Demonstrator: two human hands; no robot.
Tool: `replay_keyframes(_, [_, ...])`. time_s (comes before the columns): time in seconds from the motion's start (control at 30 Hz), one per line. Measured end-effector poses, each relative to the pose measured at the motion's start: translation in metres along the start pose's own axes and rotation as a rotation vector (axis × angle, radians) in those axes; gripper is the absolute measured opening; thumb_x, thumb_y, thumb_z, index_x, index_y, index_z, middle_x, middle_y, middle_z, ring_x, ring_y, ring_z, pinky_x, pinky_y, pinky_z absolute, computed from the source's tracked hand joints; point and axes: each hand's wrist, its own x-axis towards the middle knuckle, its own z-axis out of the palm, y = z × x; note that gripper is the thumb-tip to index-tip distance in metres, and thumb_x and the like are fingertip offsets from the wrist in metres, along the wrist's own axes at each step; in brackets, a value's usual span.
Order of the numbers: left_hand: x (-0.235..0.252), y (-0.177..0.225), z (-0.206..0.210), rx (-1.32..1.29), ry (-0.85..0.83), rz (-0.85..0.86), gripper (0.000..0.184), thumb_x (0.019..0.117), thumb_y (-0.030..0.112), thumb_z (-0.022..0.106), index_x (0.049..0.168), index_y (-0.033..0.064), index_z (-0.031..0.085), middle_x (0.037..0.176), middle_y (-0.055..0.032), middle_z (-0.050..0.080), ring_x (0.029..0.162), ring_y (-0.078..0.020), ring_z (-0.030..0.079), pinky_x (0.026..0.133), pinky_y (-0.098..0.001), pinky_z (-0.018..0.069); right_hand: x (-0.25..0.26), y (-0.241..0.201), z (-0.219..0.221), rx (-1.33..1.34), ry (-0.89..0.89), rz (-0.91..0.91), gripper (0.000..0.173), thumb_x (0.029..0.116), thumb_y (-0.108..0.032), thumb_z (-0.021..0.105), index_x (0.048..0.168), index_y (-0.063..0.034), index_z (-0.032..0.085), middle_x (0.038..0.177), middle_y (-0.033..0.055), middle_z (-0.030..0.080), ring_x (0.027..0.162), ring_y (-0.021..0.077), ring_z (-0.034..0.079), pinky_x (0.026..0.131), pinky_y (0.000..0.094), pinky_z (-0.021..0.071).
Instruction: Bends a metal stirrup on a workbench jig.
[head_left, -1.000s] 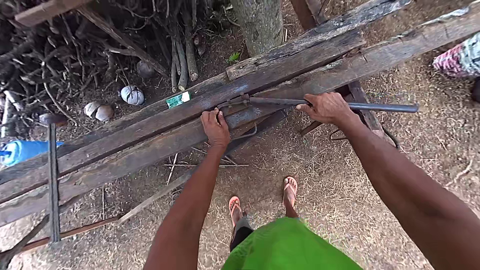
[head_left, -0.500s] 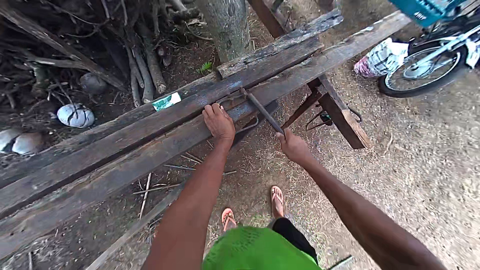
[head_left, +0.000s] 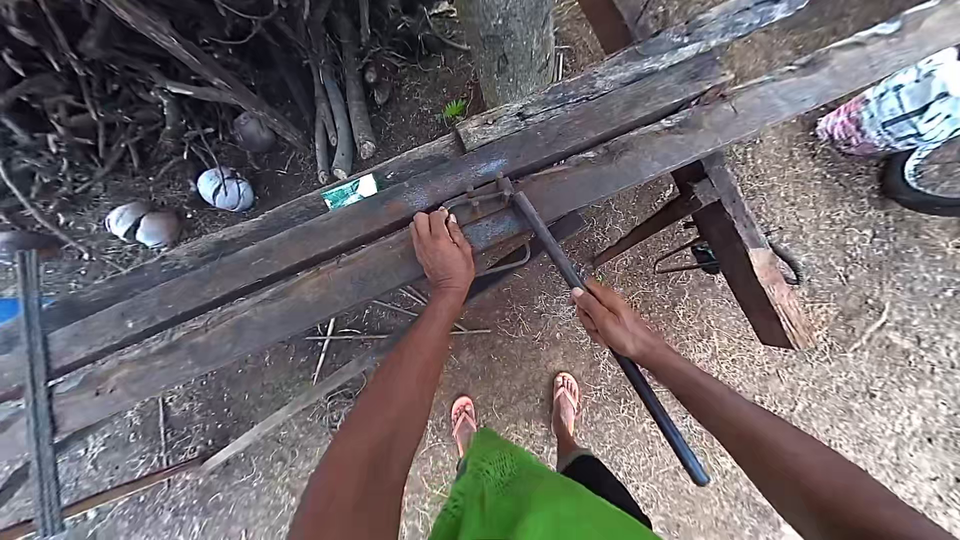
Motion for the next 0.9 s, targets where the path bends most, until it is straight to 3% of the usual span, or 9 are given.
replay_keyframes(0.3, [0.000,0.003,0.001,0.018,-0.013,-0.021,0.030,0.1059,0.021,0.051,0.116,-0.0002,0.069,0.108,-0.0198,0.062,0.109,-0.0366,0.060,0.098,-0.0447,0.0499,-0.002,-0.003,0.026,0.175,0.033,0.035,0.035,0.1104,-0.037,0.034,0.113,-0.0079,0.053,0.062,-0.0036,0.041,0.044,0.0096,0.042,0.043,0.0264,0.0418])
replay_keyframes(0.53, [0.000,0.001,0.002,-0.003,0.011,-0.013,0.030,0.1058,0.020,0.051,0.117,-0.0004,0.069,0.108,-0.0199,0.062,0.109,-0.0364,0.061,0.097,-0.0434,0.0504,0.004,-0.005,0.095,0.316,0.199,0.023,0.033,0.1101,-0.037,0.033,0.108,-0.0088,0.050,0.060,-0.0039,0.039,0.043,0.0100,0.040,0.042,0.0282,0.0415])
replay_keyframes(0.7, [-0.001,0.002,0.001,0.000,-0.007,-0.005,0.029,0.1064,0.020,0.049,0.117,0.0002,0.068,0.110,-0.0196,0.061,0.109,-0.0362,0.060,0.096,-0.0435,0.0500,0.014,-0.006,0.137,0.356,0.326,0.022,0.033,0.1100,-0.035,0.032,0.112,-0.0072,0.050,0.061,-0.0029,0.038,0.045,0.0116,0.040,0.044,0.0304,0.0425])
replay_keyframes(0.9, [0.000,0.000,0.001,-0.005,-0.005,-0.007,0.030,0.1063,0.022,0.049,0.118,0.0021,0.068,0.112,-0.0189,0.062,0.110,-0.0353,0.061,0.097,-0.0442,0.0501,0.013,0.003,0.114,0.241,0.257,0.017,0.037,0.1103,-0.038,0.031,0.114,-0.0065,0.051,0.063,-0.0017,0.041,0.047,0.0123,0.042,0.047,0.0312,0.0437])
